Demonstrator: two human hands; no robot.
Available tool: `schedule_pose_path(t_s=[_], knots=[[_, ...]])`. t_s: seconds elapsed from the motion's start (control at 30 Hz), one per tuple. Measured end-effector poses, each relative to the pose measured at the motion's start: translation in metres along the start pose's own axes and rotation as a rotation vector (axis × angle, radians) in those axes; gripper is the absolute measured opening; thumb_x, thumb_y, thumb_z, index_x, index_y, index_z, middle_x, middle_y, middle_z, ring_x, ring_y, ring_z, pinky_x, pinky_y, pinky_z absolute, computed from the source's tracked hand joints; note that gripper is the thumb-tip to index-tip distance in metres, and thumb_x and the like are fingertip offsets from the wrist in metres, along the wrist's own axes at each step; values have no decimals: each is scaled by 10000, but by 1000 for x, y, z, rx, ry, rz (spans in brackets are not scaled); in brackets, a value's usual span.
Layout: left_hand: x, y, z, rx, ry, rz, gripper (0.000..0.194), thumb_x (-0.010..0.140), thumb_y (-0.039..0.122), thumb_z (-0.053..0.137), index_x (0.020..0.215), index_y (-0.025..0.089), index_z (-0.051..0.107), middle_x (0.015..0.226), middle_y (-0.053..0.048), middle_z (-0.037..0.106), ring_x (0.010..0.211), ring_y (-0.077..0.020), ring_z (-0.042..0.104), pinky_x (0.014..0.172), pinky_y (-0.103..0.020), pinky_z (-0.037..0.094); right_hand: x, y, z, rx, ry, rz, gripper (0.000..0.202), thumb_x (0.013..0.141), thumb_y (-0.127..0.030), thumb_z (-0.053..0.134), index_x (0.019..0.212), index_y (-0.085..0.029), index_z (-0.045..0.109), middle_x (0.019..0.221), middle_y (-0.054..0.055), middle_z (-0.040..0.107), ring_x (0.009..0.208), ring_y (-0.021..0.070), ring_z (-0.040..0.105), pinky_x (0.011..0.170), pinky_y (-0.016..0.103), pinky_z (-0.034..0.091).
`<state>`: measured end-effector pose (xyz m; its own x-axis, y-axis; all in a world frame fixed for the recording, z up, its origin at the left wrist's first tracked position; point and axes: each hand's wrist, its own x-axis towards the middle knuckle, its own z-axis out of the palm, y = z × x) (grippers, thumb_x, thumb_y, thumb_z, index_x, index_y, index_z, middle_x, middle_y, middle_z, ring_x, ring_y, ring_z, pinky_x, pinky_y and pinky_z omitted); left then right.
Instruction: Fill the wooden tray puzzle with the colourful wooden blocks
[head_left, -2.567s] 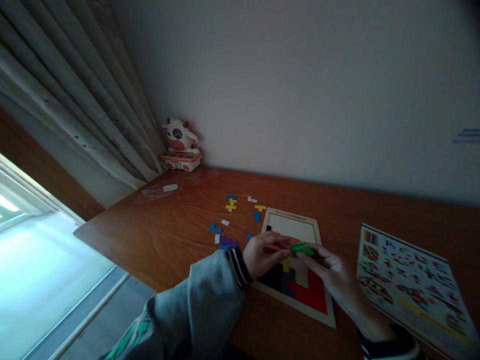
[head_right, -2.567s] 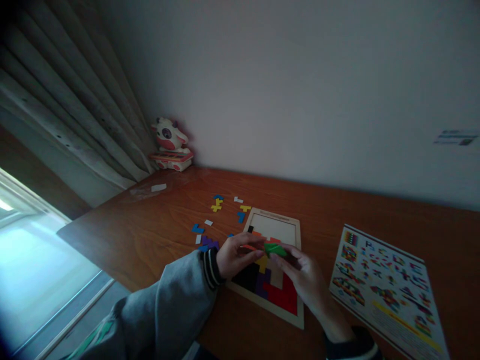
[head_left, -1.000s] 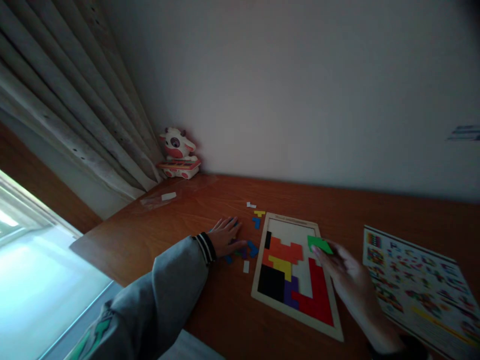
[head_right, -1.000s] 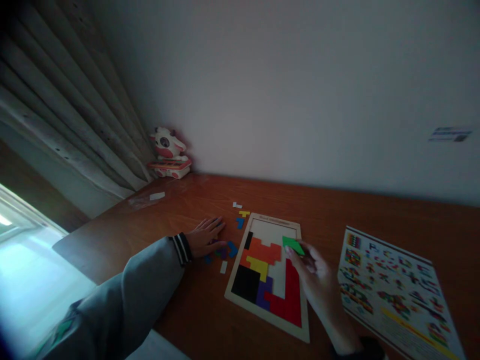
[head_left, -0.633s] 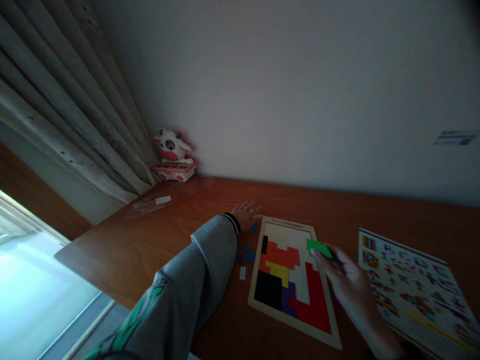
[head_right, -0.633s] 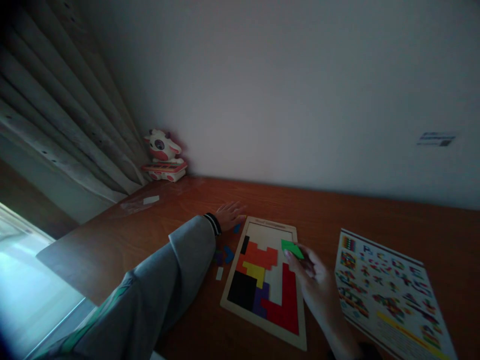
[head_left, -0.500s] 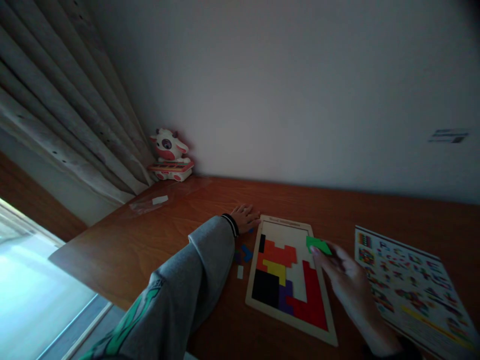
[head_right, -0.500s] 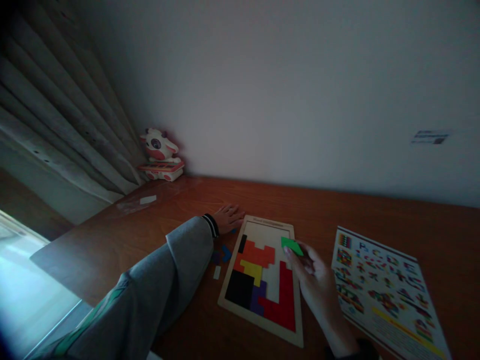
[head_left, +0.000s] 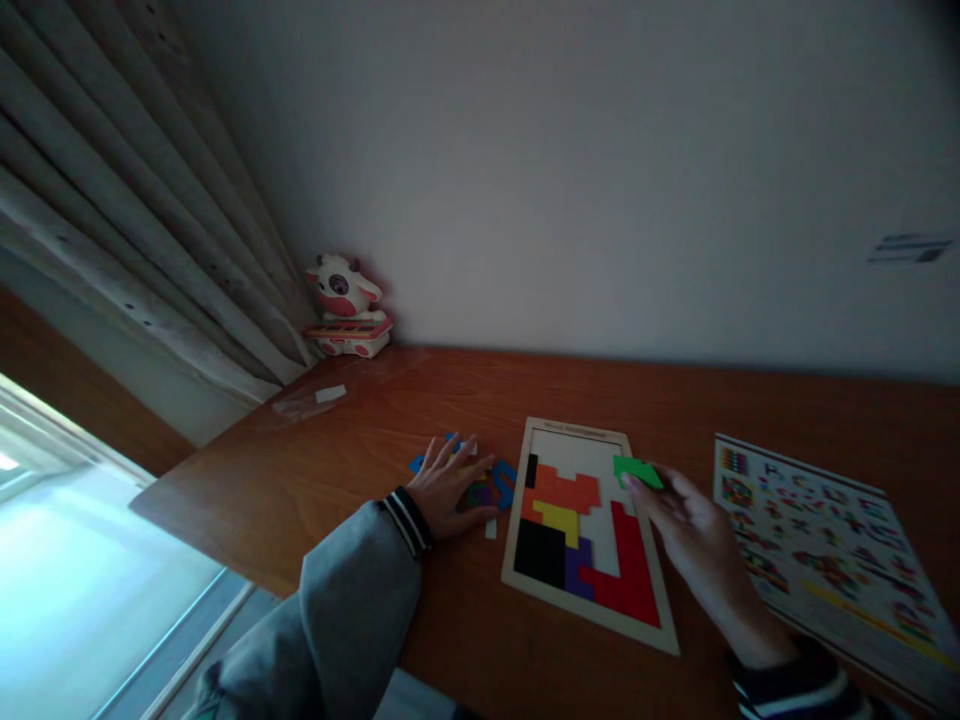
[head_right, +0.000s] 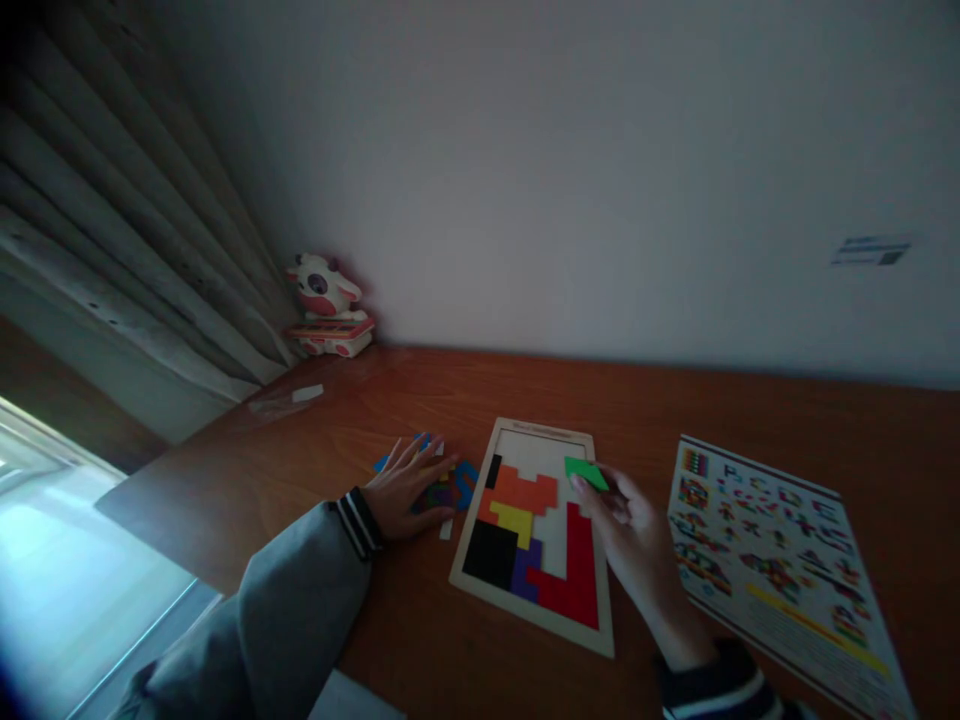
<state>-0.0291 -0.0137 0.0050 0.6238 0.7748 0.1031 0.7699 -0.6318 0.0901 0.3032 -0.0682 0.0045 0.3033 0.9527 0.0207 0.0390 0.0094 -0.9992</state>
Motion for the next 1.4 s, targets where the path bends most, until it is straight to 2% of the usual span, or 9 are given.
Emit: schedule_pose_path(t_s=[0.1,0.2,0.33,0.43,0.63,0.9,1.07,1.2,1.4], knots=[[-7,1,6,-19,7,-54,721,891,675,445,1513,361,260,1593,-121,223,1426,-474,201,1066,-751,172,0,2,-1,-8,-3,2,552,688,-562,754,1081,-189,650,1039,105,752,964,288,708,801,370,593],[-5,0,9,-29,5,-66,564,963,513,411,1497,362,306,1576,-99,277,1422,-437,239,1074,-736,185,1,3,-3,-32,2,-8,546,697,-555,752,1087,-186,655,1024,101,755,952,283,710,799,366,592],[-1,8,5,1,40,54,488,982,344,380,1470,342,370,1582,-57,282,1440,-368,247,1125,-688,137,1,3,-4,-54,20,-36,523,707,-549,746,1076,-189,661,1024,94,757,948,280,711,809,371,588],[0,14,2,-27,36,148,448,993,382,371,1427,300,449,1547,-44,364,1418,-311,323,1151,-599,207,0,1,-4,-66,40,-33,503,706,-547,745,1057,-196,670,1026,83,759,971,281,705,838,381,579],[-1,9,6,-92,143,119,382,960,377,447,1267,218,609,1407,-93,546,1294,-285,500,1091,-508,373,2,2,-6,-67,22,-38,538,698,-561,744,1082,-193,664,1017,87,756,969,295,701,844,407,571],[3,12,9,-149,252,191,352,963,340,464,1267,220,596,1303,-84,629,1241,-249,550,1066,-467,416,6,3,-10,-172,69,-149,535,779,-536,667,1183,-189,623,1177,112,696,1056,271,661,926,405,524],[4,15,8,-152,231,192,328,941,377,517,1202,220,638,1243,-78,667,1155,-252,609,1039,-473,437,16,15,-22,-452,160,-224,538,836,-528,546,1230,-165,603,1189,143,674,998,271,663,918,435,502],[5,15,7,-175,229,178,404,889,462,596,1202,210,631,1172,-86,694,1097,-262,628,984,-455,474,24,26,-32,-723,244,-342,508,857,-428,457,1267,-148,567,1201,172,649,1051,293,624,931,448,471],[7,16,8,-212,260,138,395,884,482,610,1166,207,642,1135,-84,692,1073,-246,630,983,-429,485,27,41,-34,-915,147,-356,384,831,-339,457,1133,-154,604,1071,161,678,1002,295,635,901,438,481]])
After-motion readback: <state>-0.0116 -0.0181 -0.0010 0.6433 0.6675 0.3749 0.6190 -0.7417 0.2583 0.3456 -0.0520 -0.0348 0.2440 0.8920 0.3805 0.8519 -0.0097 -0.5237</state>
